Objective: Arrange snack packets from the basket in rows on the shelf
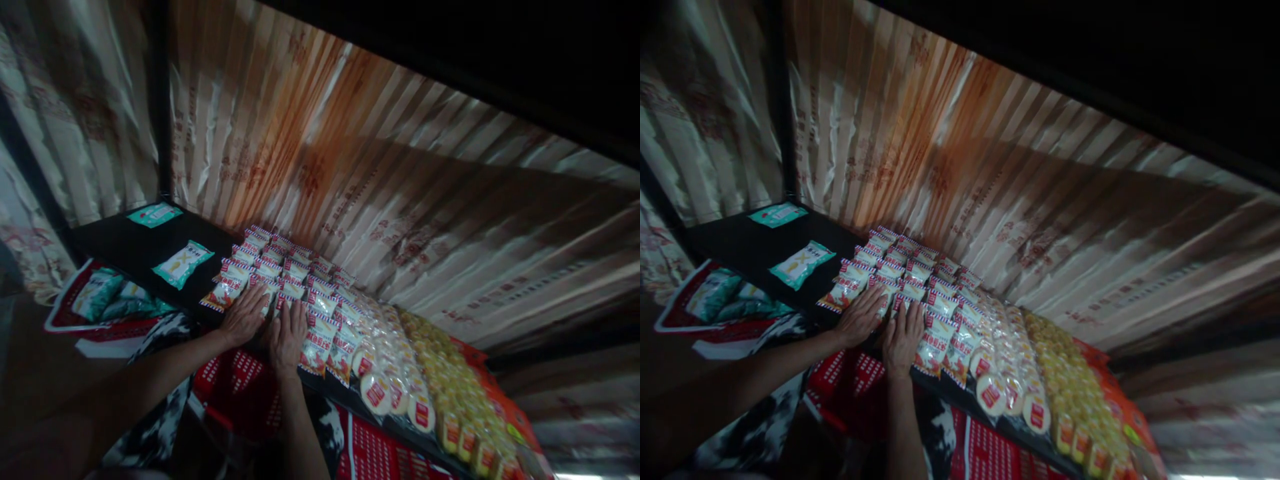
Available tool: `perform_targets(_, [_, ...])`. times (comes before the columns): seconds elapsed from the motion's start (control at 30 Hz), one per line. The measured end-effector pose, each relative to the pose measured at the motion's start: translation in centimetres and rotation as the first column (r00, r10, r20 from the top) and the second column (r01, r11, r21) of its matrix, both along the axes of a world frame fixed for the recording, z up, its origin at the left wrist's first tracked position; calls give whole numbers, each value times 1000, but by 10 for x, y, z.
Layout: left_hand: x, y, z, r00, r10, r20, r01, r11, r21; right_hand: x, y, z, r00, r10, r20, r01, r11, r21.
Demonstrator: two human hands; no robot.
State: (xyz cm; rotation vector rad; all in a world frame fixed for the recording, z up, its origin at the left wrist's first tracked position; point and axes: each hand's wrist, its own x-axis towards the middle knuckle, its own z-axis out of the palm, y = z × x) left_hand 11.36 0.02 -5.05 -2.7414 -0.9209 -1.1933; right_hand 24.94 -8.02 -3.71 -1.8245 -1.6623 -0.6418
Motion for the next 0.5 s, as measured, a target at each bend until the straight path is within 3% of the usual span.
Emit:
perform_targets(0.27, [-1,0,3,998,-29,-58,26,999,-39,-4,6,-8,997,-70,34,71,997,-25])
perform_targets(0.5, [-2,0,2,998,-27,-48,25,999,-40,-11,10,-1,987,-159,22,160,985,-60])
